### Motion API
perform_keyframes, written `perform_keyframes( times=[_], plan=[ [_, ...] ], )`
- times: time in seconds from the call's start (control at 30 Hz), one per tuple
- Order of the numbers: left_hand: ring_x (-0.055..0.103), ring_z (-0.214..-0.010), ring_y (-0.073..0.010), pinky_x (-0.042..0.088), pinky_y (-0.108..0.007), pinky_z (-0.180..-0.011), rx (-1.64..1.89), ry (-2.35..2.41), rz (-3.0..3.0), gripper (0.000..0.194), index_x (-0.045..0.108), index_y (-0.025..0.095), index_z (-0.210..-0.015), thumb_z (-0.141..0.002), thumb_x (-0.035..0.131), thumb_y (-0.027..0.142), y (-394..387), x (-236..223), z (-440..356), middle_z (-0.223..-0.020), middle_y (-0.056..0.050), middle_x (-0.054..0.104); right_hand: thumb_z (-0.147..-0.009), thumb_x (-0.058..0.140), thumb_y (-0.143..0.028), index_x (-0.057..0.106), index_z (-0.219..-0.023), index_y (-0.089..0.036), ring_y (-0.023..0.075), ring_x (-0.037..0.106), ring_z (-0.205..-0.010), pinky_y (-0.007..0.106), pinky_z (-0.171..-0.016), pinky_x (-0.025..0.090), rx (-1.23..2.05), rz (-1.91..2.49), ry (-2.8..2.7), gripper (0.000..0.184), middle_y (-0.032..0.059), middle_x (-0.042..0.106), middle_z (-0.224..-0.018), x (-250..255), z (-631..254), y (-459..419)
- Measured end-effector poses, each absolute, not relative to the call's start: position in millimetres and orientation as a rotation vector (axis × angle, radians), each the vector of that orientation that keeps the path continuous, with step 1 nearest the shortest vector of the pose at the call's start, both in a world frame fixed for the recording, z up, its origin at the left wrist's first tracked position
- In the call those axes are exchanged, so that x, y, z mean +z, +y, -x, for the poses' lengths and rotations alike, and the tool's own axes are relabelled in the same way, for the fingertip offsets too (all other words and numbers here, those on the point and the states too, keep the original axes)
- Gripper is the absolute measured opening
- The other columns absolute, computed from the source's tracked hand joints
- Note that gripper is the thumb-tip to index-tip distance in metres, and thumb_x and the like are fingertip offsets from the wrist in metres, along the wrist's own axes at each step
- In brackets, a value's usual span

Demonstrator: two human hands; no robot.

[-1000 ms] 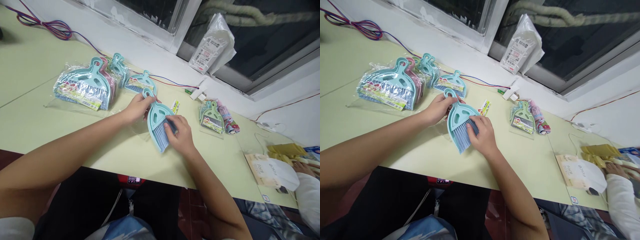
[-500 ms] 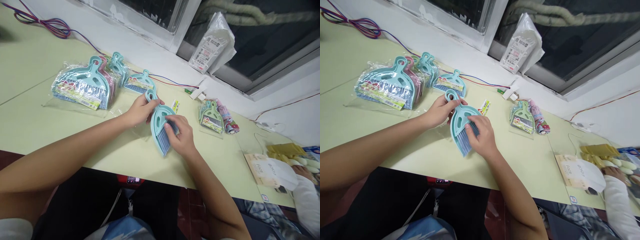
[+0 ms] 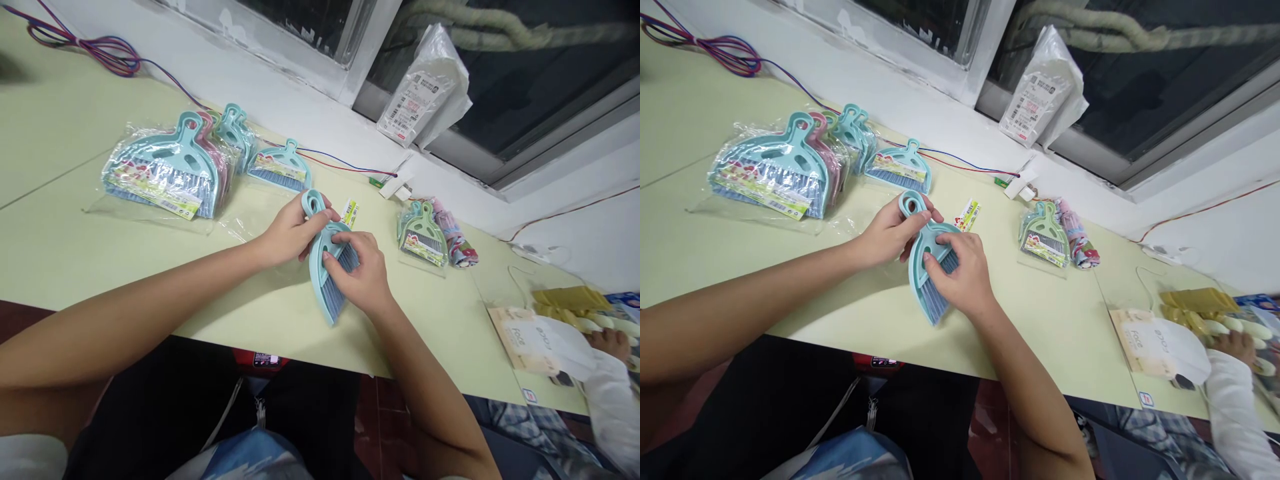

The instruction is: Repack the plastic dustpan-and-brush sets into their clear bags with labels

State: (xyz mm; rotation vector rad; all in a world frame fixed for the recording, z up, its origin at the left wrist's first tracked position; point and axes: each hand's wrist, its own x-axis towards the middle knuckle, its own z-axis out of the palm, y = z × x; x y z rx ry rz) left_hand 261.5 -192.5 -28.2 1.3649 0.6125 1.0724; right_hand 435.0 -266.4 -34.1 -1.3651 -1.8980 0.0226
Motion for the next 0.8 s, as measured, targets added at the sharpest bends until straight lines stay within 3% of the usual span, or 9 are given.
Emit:
perform_keyframes(
  times=[0.1, 0.27, 0.47, 0.57, 0.8],
  plan=[
    [0.048, -0.039, -0.0029, 0.034, -0.023, -0.033, 1.089, 0.606, -1.340, 0.027, 0.054, 0.022, -0.108, -0.094, 0.067, 0.041, -194.9, -28.1, -263.8, -0.112, -0.005, 0.074, -0.087, 0.069, -0.033, 0.066, -0.099, -0.027, 0.0293, 0.067, -0.103, 0.050, -0.096, 0.053, -0.008, 1.390, -1.885, 0.013, 0.0058, 0.075, -0.103, -33.4, -433.7, -267.3],
    [0.048, -0.039, -0.0049, 0.033, -0.023, -0.034, 1.072, 0.572, -1.412, 0.028, 0.053, 0.023, -0.108, -0.096, 0.066, 0.045, -197.7, -31.5, -264.5, -0.093, -0.001, 0.071, -0.082, 0.070, -0.030, 0.063, -0.096, -0.027, 0.0279, 0.067, -0.102, 0.046, -0.093, 0.055, 0.053, 1.417, -1.842, 0.015, 0.0048, 0.074, -0.099, -33.8, -433.8, -266.8],
    [0.053, -0.047, -0.0054, 0.035, -0.022, -0.035, 0.998, 0.426, -1.441, 0.045, 0.046, 0.027, -0.126, -0.094, 0.071, 0.047, -199.1, -41.4, -266.1, -0.111, -0.005, 0.069, -0.079, 0.067, -0.027, 0.056, -0.089, -0.027, 0.0229, 0.067, -0.085, 0.040, -0.083, 0.055, 0.128, 1.468, -1.779, 0.015, 0.0004, 0.070, -0.088, -28.5, -431.4, -271.0],
    [0.056, -0.053, -0.0062, 0.038, -0.020, -0.037, 0.948, 0.361, -1.451, 0.056, 0.042, 0.029, -0.136, -0.092, 0.074, 0.046, -197.3, -43.4, -265.3, -0.111, -0.004, 0.067, -0.078, 0.068, -0.028, 0.055, -0.089, -0.027, 0.0227, 0.067, -0.082, 0.040, -0.080, 0.054, 0.116, 1.518, -1.775, 0.017, -0.0009, 0.070, -0.086, -24.2, -431.4, -275.6],
    [0.054, -0.052, -0.0066, 0.040, -0.022, -0.036, 0.870, 0.348, -1.460, 0.060, 0.040, 0.029, -0.140, -0.092, 0.074, 0.046, -195.0, -42.7, -262.6, -0.107, -0.003, 0.064, -0.076, 0.068, -0.027, 0.052, -0.086, -0.027, 0.0215, 0.064, -0.078, 0.039, -0.075, 0.053, 0.138, 1.506, -1.772, 0.019, -0.0017, 0.065, -0.080, -19.4, -434.0, -280.1]
  ],
)
